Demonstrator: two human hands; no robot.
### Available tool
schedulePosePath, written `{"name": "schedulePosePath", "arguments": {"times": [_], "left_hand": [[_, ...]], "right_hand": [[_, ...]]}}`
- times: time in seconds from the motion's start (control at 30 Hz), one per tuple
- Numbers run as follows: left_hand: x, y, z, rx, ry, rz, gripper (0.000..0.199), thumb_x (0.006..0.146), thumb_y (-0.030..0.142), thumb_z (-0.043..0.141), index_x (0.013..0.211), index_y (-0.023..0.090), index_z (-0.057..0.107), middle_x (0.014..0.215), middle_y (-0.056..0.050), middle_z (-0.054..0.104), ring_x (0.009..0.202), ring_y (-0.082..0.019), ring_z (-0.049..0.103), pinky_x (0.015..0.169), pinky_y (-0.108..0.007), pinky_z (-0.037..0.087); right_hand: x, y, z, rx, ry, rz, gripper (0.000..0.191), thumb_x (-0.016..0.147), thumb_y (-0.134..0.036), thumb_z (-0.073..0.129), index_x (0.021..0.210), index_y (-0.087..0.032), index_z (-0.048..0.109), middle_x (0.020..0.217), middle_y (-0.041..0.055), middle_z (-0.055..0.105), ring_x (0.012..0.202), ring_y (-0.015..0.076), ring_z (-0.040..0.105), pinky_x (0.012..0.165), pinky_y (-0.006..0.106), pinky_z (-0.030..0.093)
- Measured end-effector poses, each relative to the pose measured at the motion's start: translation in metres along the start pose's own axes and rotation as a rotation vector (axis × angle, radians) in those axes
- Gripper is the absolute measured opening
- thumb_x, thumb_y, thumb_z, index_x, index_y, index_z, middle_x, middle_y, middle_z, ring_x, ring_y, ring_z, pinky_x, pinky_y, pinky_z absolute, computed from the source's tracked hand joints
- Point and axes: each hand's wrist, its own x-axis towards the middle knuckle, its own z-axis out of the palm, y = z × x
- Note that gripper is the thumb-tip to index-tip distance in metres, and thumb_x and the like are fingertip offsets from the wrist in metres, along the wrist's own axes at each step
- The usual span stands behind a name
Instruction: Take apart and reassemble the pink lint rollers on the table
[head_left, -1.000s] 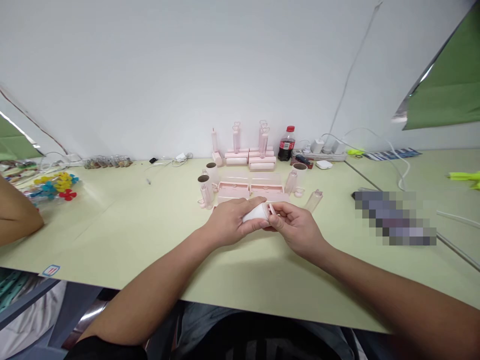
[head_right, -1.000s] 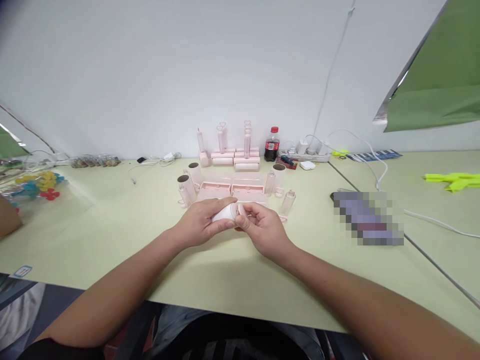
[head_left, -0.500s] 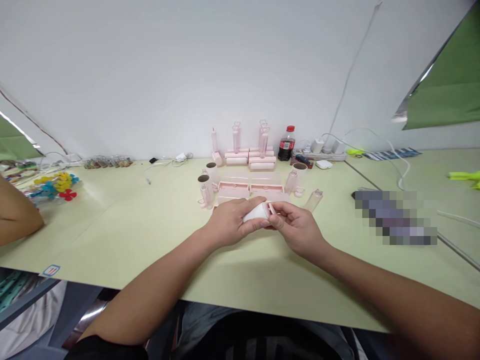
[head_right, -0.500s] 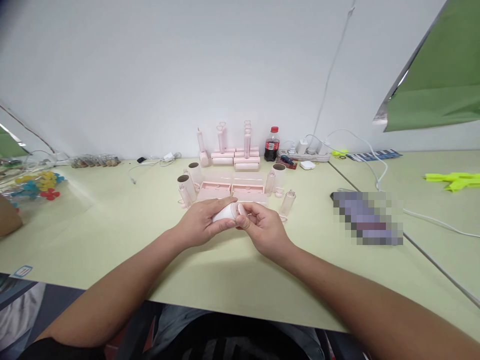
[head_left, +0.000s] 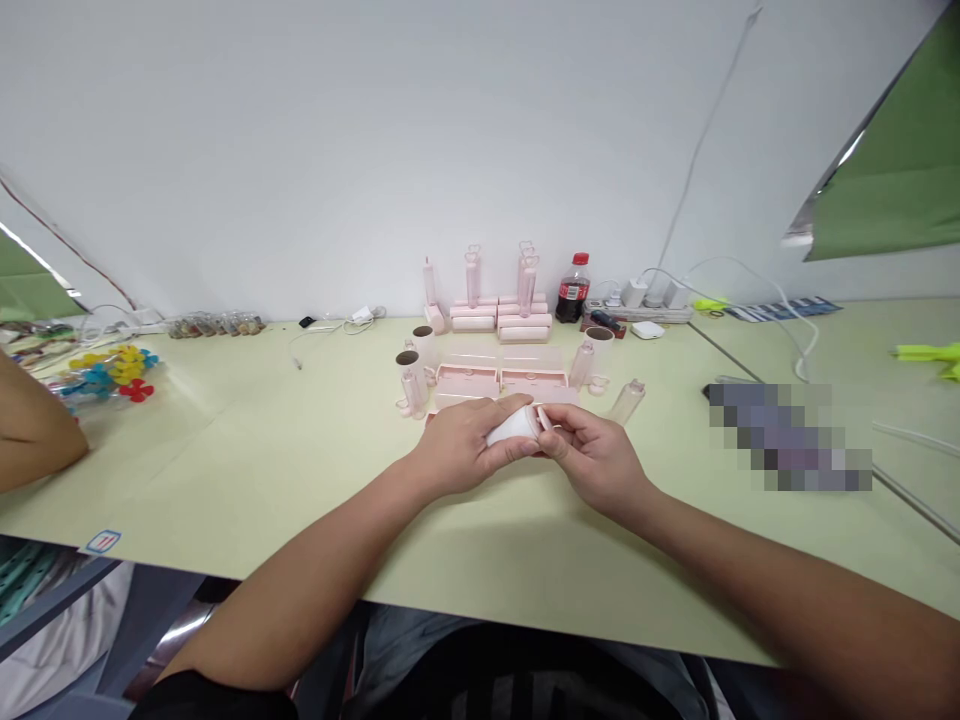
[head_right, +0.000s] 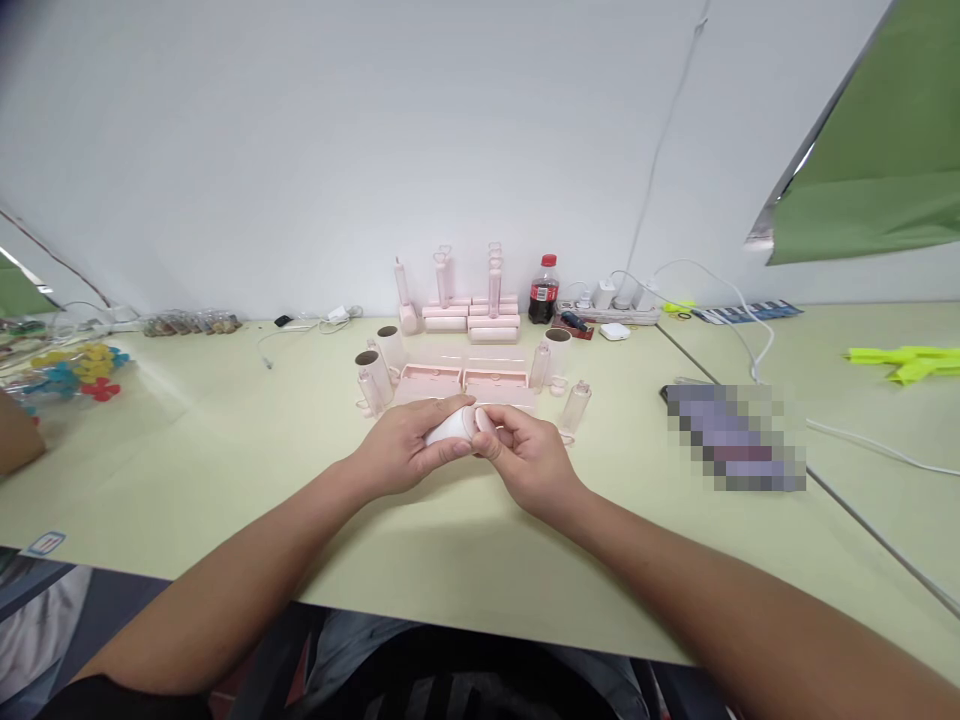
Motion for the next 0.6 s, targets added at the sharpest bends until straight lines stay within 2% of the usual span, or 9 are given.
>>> {"name": "schedulePosePath", "arguments": {"times": [0.13,0.2,0.4,0.5,0.6], "left_hand": [[0.0,0.0,0.0,0.013,0.009,0.01,0.049,0.092,0.058,0.045,0.13,0.028,0.056,0.109,-0.005,0.07,0.098,-0.023,0.065,0.083,-0.033,0.049],[0.0,0.0,0.001,-0.002,0.005,0.012,0.049,0.093,0.057,0.045,0.13,0.027,0.055,0.112,-0.005,0.07,0.099,-0.023,0.065,0.085,-0.033,0.049],[-0.002,0.001,0.005,-0.155,0.071,0.08,0.044,0.094,0.05,0.047,0.129,0.024,0.054,0.121,-0.005,0.067,0.108,-0.022,0.063,0.092,-0.033,0.047],[-0.002,-0.003,0.008,-0.259,0.172,0.062,0.042,0.094,0.049,0.046,0.125,0.023,0.057,0.12,-0.006,0.067,0.107,-0.023,0.062,0.093,-0.034,0.046],[0.0,-0.011,0.01,-0.38,0.355,-0.081,0.044,0.094,0.052,0.043,0.122,0.022,0.058,0.118,-0.008,0.065,0.106,-0.024,0.061,0.091,-0.035,0.046]], "right_hand": [[0.001,0.0,-0.002,-0.108,0.019,-0.062,0.032,0.087,-0.046,0.062,0.098,-0.017,0.068,0.075,0.0035,0.068,0.064,0.0154,0.064,0.056,0.026,0.054],[0.001,0.001,-0.003,-0.152,0.026,-0.111,0.032,0.088,-0.045,0.062,0.101,-0.017,0.068,0.076,0.0036,0.07,0.064,0.0158,0.065,0.057,0.026,0.055],[0.0,0.001,-0.005,-0.38,0.094,-0.357,0.034,0.087,-0.038,0.063,0.116,-0.018,0.067,0.104,0.0102,0.073,0.082,0.0205,0.07,0.066,0.029,0.059],[-0.002,-0.008,-0.008,-0.45,0.092,-0.42,0.034,0.088,-0.032,0.062,0.12,-0.022,0.065,0.112,0.0102,0.071,0.088,0.0219,0.07,0.069,0.032,0.059],[0.0,-0.02,-0.022,-0.455,0.209,-0.441,0.033,0.087,-0.026,0.062,0.12,-0.026,0.065,0.113,0.009,0.069,0.082,0.0214,0.07,0.074,0.036,0.058]]}}
